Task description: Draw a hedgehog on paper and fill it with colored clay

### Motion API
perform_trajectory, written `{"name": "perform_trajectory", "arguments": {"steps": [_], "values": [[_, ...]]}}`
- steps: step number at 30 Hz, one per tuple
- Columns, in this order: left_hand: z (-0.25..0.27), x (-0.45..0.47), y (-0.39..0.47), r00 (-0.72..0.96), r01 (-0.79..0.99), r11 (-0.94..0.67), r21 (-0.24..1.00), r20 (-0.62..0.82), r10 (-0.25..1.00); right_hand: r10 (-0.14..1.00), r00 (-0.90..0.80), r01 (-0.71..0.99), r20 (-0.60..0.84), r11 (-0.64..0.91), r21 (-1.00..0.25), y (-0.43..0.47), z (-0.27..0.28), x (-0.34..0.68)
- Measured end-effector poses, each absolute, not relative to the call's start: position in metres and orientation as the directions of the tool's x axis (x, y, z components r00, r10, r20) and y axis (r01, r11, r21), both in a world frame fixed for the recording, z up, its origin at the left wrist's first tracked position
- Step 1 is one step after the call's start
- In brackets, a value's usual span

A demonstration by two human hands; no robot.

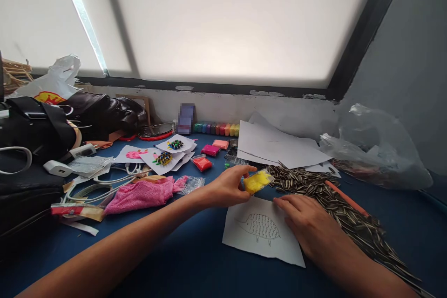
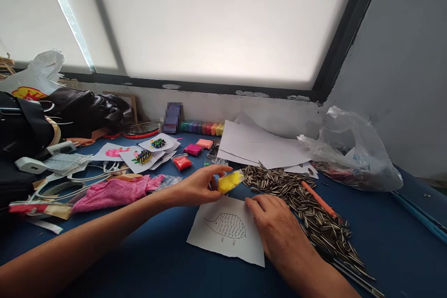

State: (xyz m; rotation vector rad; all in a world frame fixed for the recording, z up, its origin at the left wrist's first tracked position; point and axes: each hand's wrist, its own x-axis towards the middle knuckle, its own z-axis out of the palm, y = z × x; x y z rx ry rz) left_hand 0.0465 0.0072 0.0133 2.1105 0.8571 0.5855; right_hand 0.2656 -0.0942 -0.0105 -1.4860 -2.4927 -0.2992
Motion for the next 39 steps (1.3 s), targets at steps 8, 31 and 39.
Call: {"name": "perform_trajectory", "arguments": {"steps": [8,31,39], "values": [[0.009,0.049,0.010,0.641,0.287,-0.284,0.915,0.036,0.766,0.860,-0.420,0.902,0.290,0.430,0.031,-0.091,-0.009,0.269],[-0.008,0.065,-0.036,0.628,0.140,-0.229,0.963,0.092,0.773,0.995,0.000,0.991,-0.097,0.013,0.131,-0.106,0.043,0.283],[-0.008,0.069,-0.010,0.798,0.039,-0.179,0.983,0.077,0.597,0.989,0.004,0.989,-0.149,0.019,0.148,-0.110,0.046,0.274]]}}
